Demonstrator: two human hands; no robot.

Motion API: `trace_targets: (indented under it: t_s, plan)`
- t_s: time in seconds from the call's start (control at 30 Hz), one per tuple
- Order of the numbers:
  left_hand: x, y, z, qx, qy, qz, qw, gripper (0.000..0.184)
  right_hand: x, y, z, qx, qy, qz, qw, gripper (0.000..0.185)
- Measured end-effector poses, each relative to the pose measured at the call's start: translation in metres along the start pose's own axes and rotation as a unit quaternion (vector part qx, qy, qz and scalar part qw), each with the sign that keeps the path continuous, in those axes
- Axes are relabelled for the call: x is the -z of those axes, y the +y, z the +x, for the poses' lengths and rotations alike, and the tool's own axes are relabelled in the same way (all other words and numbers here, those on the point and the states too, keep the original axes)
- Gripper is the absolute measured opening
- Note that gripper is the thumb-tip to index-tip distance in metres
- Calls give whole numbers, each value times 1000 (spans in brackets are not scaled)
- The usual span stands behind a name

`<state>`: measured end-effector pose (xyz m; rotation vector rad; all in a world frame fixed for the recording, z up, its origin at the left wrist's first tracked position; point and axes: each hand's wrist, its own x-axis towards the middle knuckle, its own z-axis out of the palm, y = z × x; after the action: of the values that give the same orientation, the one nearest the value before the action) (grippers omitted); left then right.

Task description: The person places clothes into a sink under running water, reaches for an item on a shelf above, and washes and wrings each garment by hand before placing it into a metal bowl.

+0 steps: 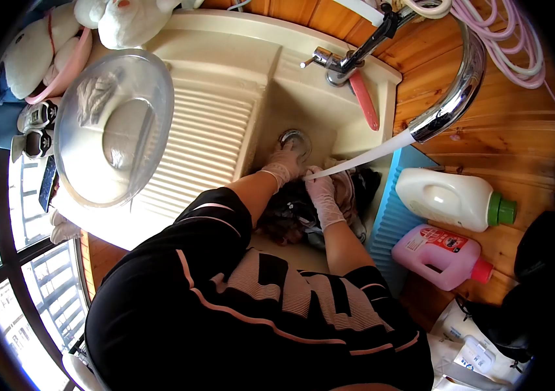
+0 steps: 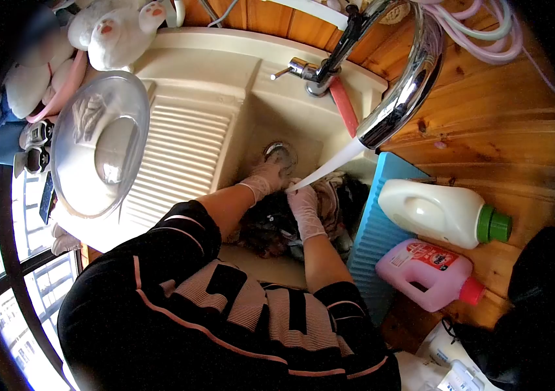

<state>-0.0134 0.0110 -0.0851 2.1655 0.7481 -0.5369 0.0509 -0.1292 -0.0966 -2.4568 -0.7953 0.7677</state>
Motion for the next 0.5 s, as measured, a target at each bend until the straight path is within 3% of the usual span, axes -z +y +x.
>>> trace_targets:
  t_s: [0.13,0.33,0.5]
  plan:
    - [-13,-9,14,-24,10,-29,999,68,2,-1,-2,-9,0,5,1000,24]
    - [-23,-6,14,-91,94,66,989,51,7,-11,-5,-7,10,33,999,23]
    - [-31,-9,23,-81,80,92,989,45,8,-12,-5,-22,10,27,999,23]
